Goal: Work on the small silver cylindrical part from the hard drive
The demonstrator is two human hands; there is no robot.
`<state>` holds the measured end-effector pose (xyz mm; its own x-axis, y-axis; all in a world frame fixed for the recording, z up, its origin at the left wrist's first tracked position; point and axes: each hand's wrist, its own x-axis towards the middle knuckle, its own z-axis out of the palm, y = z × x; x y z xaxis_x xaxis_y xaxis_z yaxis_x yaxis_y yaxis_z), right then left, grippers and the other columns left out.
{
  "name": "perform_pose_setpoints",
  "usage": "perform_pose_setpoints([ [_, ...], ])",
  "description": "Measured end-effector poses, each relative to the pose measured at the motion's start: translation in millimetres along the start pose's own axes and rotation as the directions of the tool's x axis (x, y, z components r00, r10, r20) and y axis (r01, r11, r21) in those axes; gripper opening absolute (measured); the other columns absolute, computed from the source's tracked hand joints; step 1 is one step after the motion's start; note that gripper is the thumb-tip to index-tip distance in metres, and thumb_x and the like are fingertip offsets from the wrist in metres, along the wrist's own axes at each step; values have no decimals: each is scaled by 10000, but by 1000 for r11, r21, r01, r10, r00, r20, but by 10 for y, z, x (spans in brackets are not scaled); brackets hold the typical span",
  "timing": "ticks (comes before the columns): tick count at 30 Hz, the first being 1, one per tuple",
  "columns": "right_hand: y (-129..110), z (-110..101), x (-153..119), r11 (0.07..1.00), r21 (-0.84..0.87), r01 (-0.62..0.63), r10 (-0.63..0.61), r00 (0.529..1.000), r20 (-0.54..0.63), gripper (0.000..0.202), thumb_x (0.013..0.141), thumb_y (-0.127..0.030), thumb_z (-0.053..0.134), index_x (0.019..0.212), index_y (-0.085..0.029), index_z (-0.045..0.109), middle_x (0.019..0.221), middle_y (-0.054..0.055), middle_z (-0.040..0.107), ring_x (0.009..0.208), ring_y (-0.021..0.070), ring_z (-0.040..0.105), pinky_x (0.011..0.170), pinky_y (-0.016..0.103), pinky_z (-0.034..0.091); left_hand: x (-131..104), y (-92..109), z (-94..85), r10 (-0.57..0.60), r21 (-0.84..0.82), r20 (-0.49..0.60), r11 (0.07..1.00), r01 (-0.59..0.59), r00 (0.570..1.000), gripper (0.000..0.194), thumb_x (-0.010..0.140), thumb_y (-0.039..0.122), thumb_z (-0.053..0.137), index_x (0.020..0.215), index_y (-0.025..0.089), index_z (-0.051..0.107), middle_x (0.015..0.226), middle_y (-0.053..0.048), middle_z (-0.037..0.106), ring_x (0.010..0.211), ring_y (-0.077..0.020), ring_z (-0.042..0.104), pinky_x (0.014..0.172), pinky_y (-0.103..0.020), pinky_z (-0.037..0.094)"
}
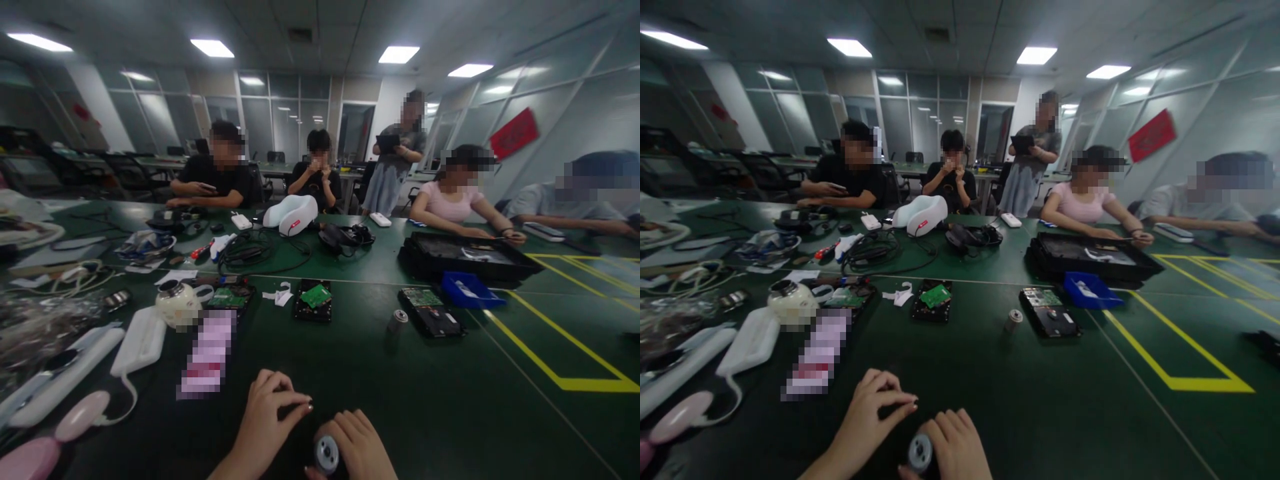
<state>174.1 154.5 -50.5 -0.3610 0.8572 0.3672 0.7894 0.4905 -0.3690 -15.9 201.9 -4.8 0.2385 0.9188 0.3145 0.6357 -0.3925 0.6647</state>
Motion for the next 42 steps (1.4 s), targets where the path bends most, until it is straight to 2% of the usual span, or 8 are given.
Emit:
perform_pose_setpoints([
  [4, -15, -29, 2, 1000, -17, -22, 23, 998, 64, 394, 640, -548, 760, 826, -237, 604, 779, 5, 667, 720, 217, 600, 757, 350, 402, -14, 6, 4, -2, 1, 16, 1000, 2, 1000, 146, 719, 272, 816, 845, 340, 787, 801, -29, 656, 833, -254, 574, 738, -374, 451],
  [9, -2, -49, 14, 998, -59, 6, -1, 996, 85, 408, 652, -562, 749, 837, -234, 592, 776, 10, 661, 712, 220, 603, 748, 352, 411, 11, 155, -124, 8, -71, 63, 997, -4, 998, 37, 798, 238, 747, 797, 270, 766, 799, -24, 675, 835, -239, 612, 756, -354, 480],
  [13, 44, -32, 34, 991, -108, 73, -63, 993, 96, 461, 686, -647, 680, 831, -225, 566, 759, 26, 671, 683, 223, 599, 713, 353, 413, -3, 388, -223, 144, -298, 210, 951, -77, 967, 66, 860, 219, 669, 812, 214, 715, 804, -21, 703, 804, -211, 646, 735, -298, 478],
  [15, 44, -45, 46, 991, -107, 84, -73, 992, 101, 426, 729, -638, 639, 807, -228, 552, 749, 26, 672, 673, 217, 592, 689, 345, 407, -31, 467, -228, 195, -317, 253, 942, -109, 948, 43, 831, 190, 692, 803, 213, 716, 784, -15, 712, 774, -205, 654, 728, -288, 465],
  [18, 15, -83, 59, 992, -100, 83, -73, 992, 106, 377, 763, -599, 614, 771, -231, 536, 742, 20, 665, 671, 207, 583, 675, 336, 396, -73, 503, -213, 194, -287, 296, 952, -107, 935, 47, 801, 172, 719, 813, 217, 727, 818, -21, 712, 779, -201, 658, 703, -265, 464],
  [26, -56, -154, 64, 996, -72, 47, -38, 993, 112, 409, 733, -609, 643, 743, -216, 531, 713, 15, 635, 669, 202, 574, 672, 329, 384, -87, 471, -235, 281, -261, 241, 941, -216, 929, 88, 841, 144, 661, 844, 218, 708, 787, -19, 711, 749, -196, 634, 675, -260, 458],
  [35, -168, -321, 75, 998, 36, -42, 35, 985, 168, 227, 728, -394, 678, 779, -217, 546, 780, 6, 628, 749, 208, 579, 749, 343, 391, -63, 548, -304, 266, -263, 267, 945, -195, 926, 114, 814, 131, 703, 836, 239, 733, 803, -5, 721, 759, -196, 638, 685, -265, 461],
  [42, -227, -400, 92, 992, 97, -86, 65, 976, 206, 194, 727, -348, 676, 778, -209, 551, 800, 15, 622, 772, 215, 571, 773, 357, 391, -35, 569, -340, 267, -258, 323, 948, -186, 908, 121, 828, 125, 701, 852, 238, 737, 840, -9, 721, 784, -192, 641, 714, -277, 454],
])
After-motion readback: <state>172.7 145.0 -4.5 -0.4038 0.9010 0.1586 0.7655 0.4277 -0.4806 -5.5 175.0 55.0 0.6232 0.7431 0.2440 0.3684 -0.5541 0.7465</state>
